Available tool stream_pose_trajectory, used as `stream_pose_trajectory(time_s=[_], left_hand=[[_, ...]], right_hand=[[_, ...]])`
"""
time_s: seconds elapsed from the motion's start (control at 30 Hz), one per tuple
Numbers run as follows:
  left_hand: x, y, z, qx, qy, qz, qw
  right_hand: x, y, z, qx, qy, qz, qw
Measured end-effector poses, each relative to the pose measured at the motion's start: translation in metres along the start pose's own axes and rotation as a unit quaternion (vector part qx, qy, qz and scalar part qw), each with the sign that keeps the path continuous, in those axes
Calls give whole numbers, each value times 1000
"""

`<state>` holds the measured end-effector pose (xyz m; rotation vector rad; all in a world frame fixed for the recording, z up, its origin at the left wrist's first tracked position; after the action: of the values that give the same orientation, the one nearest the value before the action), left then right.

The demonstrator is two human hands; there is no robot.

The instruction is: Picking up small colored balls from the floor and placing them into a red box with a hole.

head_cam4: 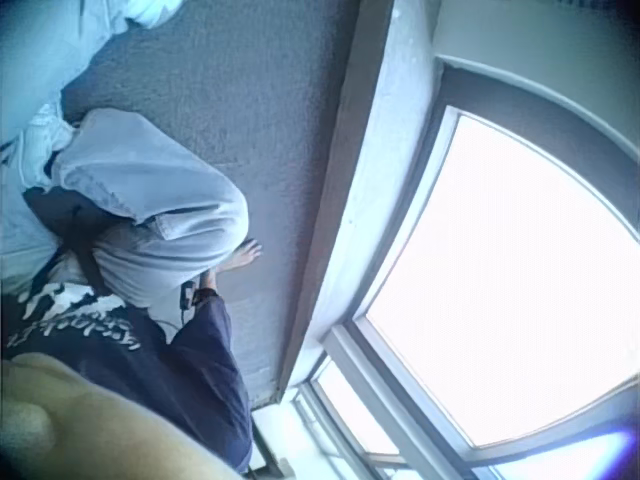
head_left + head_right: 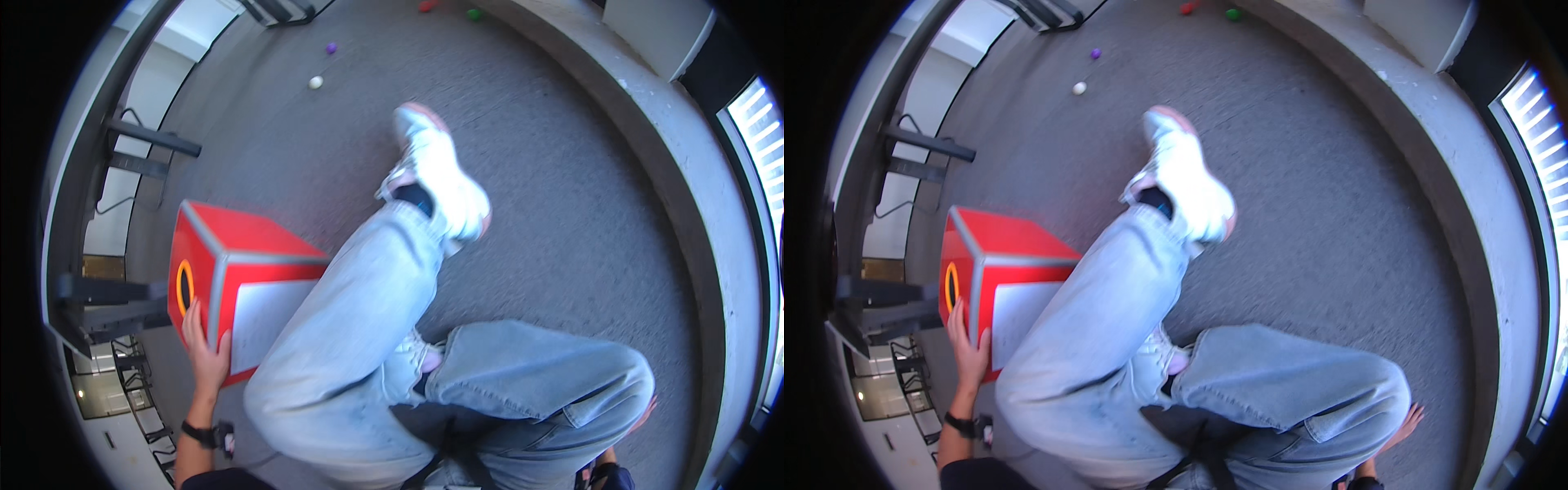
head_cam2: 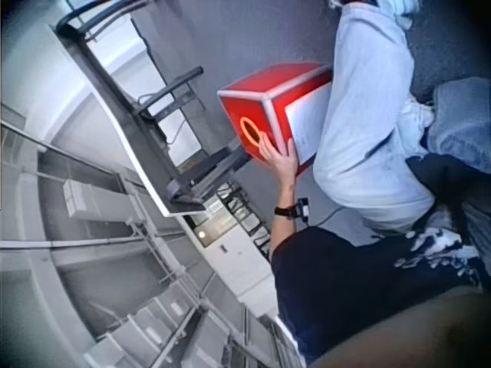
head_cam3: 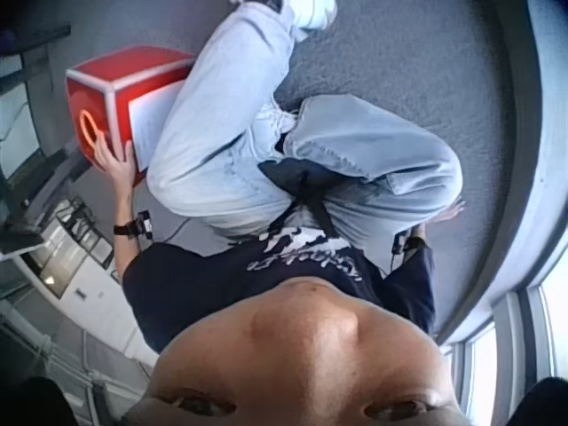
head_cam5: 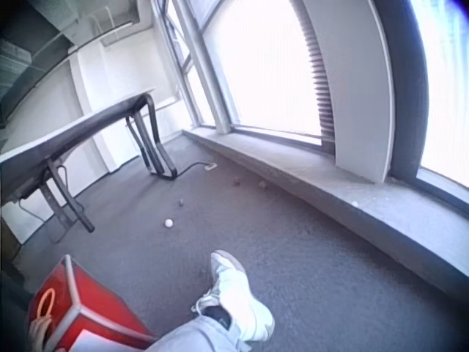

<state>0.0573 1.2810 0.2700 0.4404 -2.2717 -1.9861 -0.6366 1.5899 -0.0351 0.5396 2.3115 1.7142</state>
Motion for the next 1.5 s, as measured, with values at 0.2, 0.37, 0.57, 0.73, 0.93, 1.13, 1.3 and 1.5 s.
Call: stream_pose_trajectory(time_s=[0.2, 0.37, 0.57, 0.73, 0.93, 1.13, 1.3, 1.5], left_hand=[[-21, 11, 0, -25, -21, -24, 999], [-31, -23, -1, -62, 7, 22, 998], [-14, -2, 1, -15, -11, 51, 999], [-7, -14, 5, -52, 49, 77, 994], [-9, 2, 10, -39, 86, 41, 995], [7, -1, -9, -22, 85, 14, 996], [94, 87, -123, -11, 158, 239, 958], [273, 171, -285, 42, -106, 305, 946]], right_hand=[[-10, 14, -36, -89, -68, -25, 993], [-13, 20, -42, -117, -72, -1, 991], [-18, 24, -37, -50, -62, -19, 997], [4, 19, -42, -290, -175, -13, 941], [12, -12, -21, -129, -133, 6, 983], [17, -22, -9, -84, -121, 11, 989], [30, -14, -52, -61, -262, -328, 906], [-52, 51, -298, -91, 258, -375, 885]])
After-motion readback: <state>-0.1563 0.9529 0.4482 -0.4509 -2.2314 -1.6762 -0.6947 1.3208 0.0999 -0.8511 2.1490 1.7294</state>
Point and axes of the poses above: each hand's wrist, its own z-axis away from the middle knuckle, its own y-axis out of the back of the hand, x = y × z, the point moved 3 cm from there along -z, towards the middle knuckle, and after that the axes turned 15 degrees about y, right-handed, at the moved point
